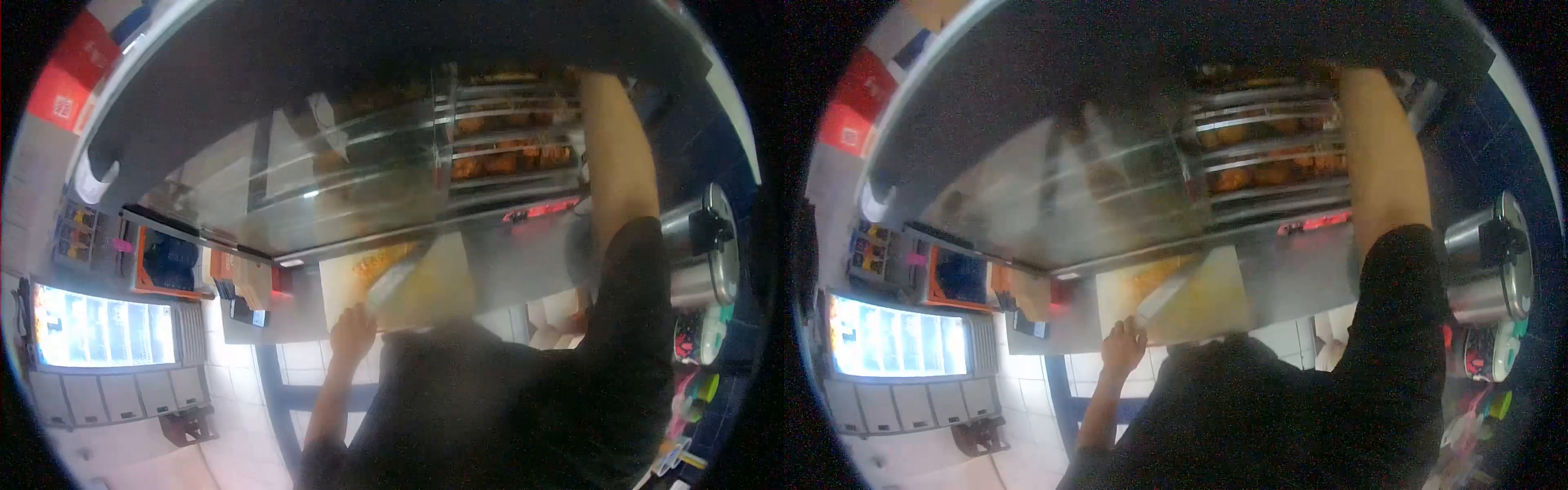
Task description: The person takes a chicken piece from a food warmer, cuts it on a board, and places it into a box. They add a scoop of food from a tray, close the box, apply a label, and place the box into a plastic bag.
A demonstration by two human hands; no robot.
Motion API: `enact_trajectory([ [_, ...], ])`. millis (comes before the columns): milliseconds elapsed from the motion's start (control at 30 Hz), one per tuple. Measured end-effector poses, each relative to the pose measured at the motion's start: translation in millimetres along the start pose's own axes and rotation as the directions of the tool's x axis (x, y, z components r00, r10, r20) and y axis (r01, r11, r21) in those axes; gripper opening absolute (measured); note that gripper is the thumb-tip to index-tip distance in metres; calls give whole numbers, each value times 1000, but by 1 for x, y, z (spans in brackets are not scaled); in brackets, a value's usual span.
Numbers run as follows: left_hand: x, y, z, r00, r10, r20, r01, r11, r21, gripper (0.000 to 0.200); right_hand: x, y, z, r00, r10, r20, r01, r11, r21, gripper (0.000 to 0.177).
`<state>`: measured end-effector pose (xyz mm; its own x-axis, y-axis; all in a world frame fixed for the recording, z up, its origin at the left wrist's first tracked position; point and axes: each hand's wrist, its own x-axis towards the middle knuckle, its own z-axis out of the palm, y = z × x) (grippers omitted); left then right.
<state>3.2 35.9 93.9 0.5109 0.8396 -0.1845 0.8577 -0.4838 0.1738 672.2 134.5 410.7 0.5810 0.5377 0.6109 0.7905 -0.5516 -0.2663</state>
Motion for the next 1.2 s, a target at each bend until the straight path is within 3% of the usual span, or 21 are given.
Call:
enact_trajectory([
  [67,-2,-5,1,999,-31,37,31,999,-10,44,-6,5,-4,1000,8,-29,-6,997,82,31],
  [200,-3,-21,6,982,132,137,-89,955,-284,37,-27,4,-16,994,78,-70,-58,965,256,33],
  [267,5,-44,57,891,427,152,-323,833,-450,37,-28,10,-26,989,119,-89,-82,935,345,34],
  [300,8,-40,63,843,367,393,-233,908,-347,37,-33,16,-27,987,136,-89,-93,920,380,35],
  [400,6,-27,2,808,372,456,-177,893,-414,38,-56,37,-26,988,127,-86,-80,907,414,37],
  [467,19,-72,52,822,370,434,-143,870,-472,45,-78,65,-14,997,35,-66,-5,910,416,38],
  [500,25,-96,66,825,468,317,-273,821,-502,42,-97,39,-33,997,41,-64,-12,918,396,38],
  [533,24,-114,73,809,553,200,-392,761,-518,40,-131,-18,-61,923,384,19,-223,493,841,38],
  [567,21,-123,61,800,561,214,-389,756,-527,40,-160,-55,-80,760,590,273,-231,-148,962,38],
  [600,22,-127,34,836,496,233,-351,811,-469,38,-177,-60,-86,749,603,274,-239,-139,961,38],
  [667,29,-130,-5,858,441,264,-315,857,-407,37,-207,-68,-93,885,437,160,-209,66,976,38],
  [733,27,-127,-15,889,306,340,-146,894,-424,33,-242,-90,-101,877,462,131,-166,35,986,39],
  [767,24,-132,1,881,311,358,-141,893,-428,33,-263,-108,-111,841,523,137,-218,96,971,40],
  [833,22,-144,37,777,569,269,-404,779,-480,38,-303,-129,-122,797,588,140,-280,154,948,41],
  [900,16,-137,22,785,542,299,-362,794,-488,36,-345,-139,-124,820,552,154,-317,212,925,34],
  [967,16,-139,14,792,518,323,-330,808,-488,35,-381,-176,-128,765,565,310,-385,15,923,34],
  [1067,23,-157,7,768,608,200,-487,757,-435,36,-456,-168,-92,647,551,527,-559,-128,819,37],
  [1100,25,-159,4,834,494,246,-351,819,-454,36,-485,-160,-72,609,505,612,-616,-184,766,39],
  [1133,27,-164,1,883,368,290,-207,862,-464,35,-511,-158,-48,607,534,588,-703,15,711,38],
  [1167,33,-192,36,836,504,218,-419,842,-341,38,-529,-163,-27,613,558,559,-756,209,620,39],
  [1200,33,-194,34,837,505,214,-425,843,-329,38,-538,-180,-18,579,567,586,-788,206,580,38],
])
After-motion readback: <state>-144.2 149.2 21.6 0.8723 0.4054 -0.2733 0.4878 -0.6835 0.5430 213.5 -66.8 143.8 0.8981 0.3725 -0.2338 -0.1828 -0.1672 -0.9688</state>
